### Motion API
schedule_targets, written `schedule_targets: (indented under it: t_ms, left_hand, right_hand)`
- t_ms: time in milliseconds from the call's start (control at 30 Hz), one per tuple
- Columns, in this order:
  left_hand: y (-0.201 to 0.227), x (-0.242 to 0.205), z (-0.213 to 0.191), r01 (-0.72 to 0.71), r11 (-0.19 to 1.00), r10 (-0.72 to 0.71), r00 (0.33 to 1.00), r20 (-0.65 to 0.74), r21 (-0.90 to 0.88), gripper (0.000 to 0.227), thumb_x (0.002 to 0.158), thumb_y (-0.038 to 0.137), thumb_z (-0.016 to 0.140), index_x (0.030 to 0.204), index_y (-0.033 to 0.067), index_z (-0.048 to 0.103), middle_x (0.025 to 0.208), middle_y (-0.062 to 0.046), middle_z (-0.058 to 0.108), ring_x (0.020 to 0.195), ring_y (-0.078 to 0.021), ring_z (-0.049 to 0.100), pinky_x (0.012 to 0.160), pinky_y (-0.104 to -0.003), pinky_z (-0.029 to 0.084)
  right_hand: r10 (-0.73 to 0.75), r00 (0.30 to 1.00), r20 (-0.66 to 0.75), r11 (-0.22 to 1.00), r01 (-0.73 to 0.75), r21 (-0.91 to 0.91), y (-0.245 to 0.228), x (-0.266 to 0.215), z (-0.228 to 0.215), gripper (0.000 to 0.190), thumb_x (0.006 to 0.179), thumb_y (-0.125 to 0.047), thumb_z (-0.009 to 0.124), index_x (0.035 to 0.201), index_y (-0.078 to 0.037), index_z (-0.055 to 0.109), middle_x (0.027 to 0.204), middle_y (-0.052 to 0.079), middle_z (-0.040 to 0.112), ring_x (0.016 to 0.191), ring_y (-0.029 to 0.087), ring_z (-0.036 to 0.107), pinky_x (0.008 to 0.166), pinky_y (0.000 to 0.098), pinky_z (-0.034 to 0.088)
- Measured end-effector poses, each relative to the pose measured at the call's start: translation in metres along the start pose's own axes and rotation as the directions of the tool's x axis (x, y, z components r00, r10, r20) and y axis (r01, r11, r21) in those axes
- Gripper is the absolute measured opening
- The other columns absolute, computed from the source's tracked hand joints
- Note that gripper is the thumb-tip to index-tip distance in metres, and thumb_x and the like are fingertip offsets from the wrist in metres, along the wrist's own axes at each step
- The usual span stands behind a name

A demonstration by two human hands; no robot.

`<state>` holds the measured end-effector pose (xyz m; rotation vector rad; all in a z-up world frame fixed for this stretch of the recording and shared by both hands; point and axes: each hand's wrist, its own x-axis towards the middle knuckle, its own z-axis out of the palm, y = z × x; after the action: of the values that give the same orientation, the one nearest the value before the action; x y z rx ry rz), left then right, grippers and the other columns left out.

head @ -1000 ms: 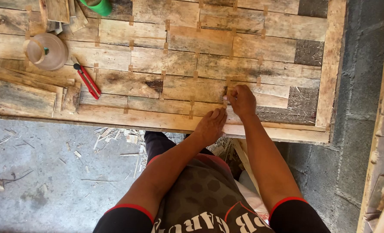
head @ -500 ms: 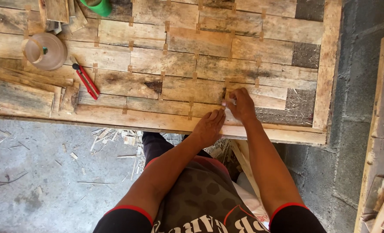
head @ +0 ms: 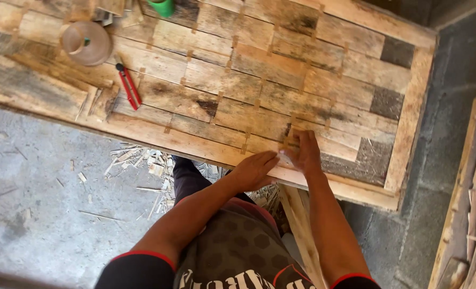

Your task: Applying and aligning small wood pieces to create a decorative mosaic pattern on a larger board.

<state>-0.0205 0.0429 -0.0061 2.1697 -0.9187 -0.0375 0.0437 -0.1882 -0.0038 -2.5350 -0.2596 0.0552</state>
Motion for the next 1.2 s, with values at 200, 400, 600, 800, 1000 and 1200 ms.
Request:
schedule_targets:
  t_ms: [200,400,600,800,1000,1200]
  left_hand:
    - [0.012,-0.105,-0.039,0.344,0.927,-0.357,0.931,-0.072,-0.152,0.052,0.091,0.038,0.072,0.129,0.0041,0.064,0.131,-0.019,0.065,0.118,-0.0394,0.062,0.098,-0.046,0.052]
    - [-0.039,-0.278,-0.005,0.821,0.535,-0.845,0.522,-0.118,-0.2,0.061,0.082,0.048,0.075,0.124,0.0046,0.068,0.125,-0.017,0.07,0.114,-0.0341,0.066,0.094,-0.043,0.054]
    - [-0.038,-0.383,0.077,0.34,-0.416,-0.888,0.046,0.457,-0.844,0.077,0.09,0.067,0.062,0.128,0.0013,0.069,0.118,-0.02,0.074,0.101,-0.0262,0.07,0.092,-0.038,0.055]
    - [-0.026,-0.411,0.078,-0.072,-0.618,-0.785,0.001,0.62,-0.783,0.08,0.091,0.071,0.055,0.124,0.0008,0.074,0.109,-0.019,0.078,0.09,-0.0267,0.073,0.085,-0.039,0.058]
    - [-0.067,-0.48,0.15,0.506,-0.276,-0.956,-0.059,0.286,-0.817,0.052,0.103,0.054,0.043,0.132,0.0145,0.062,0.111,-0.008,0.074,0.095,-0.0149,0.067,0.084,-0.028,0.052]
    - [-0.055,-0.522,0.184,-0.666,-0.175,-0.976,0.022,0.215,-0.725,0.046,0.095,0.029,0.065,0.126,-0.004,0.066,0.114,-0.015,0.077,0.097,-0.0244,0.075,0.087,-0.037,0.061]
  right_hand:
    - [0.048,0.996,0.072,0.999,-0.048,-0.006,-0.003,0.001,-0.005,0.067,0.07,-0.029,0.094,0.118,-0.001,0.057,0.116,0.017,0.055,0.105,0.033,0.063,0.09,0.0425,0.054]
    - [0.169,0.98,0.107,0.98,-0.178,0.086,0.014,0.009,0.0,0.049,0.089,-0.03,0.079,0.124,-0.004,0.058,0.115,0.012,0.06,0.097,0.027,0.067,0.08,0.038,0.059]
    - [-0.041,0.981,-0.188,0.994,0.021,-0.109,-0.05,0.031,0.012,0.051,0.086,-0.029,0.082,0.122,-0.005,0.058,0.115,0.019,0.057,0.094,0.032,0.063,0.077,0.0427,0.054]
    - [-0.211,0.978,-0.002,0.975,0.21,-0.079,-0.137,0.089,0.108,0.036,0.085,-0.026,0.081,0.108,-0.007,0.062,0.102,0.014,0.064,0.091,0.032,0.064,0.08,0.044,0.053]
    - [-0.345,0.922,0.176,0.935,0.322,0.146,-0.263,0.138,0.187,0.015,0.09,-0.013,0.071,0.104,-0.008,0.069,0.094,0.017,0.073,0.085,0.034,0.071,0.077,0.0416,0.056]
    - [-0.358,0.924,0.136,0.934,0.354,0.057,-0.331,0.179,0.257,0.033,0.085,-0.02,0.082,0.105,-0.003,0.062,0.095,0.018,0.07,0.09,0.038,0.068,0.08,0.045,0.053]
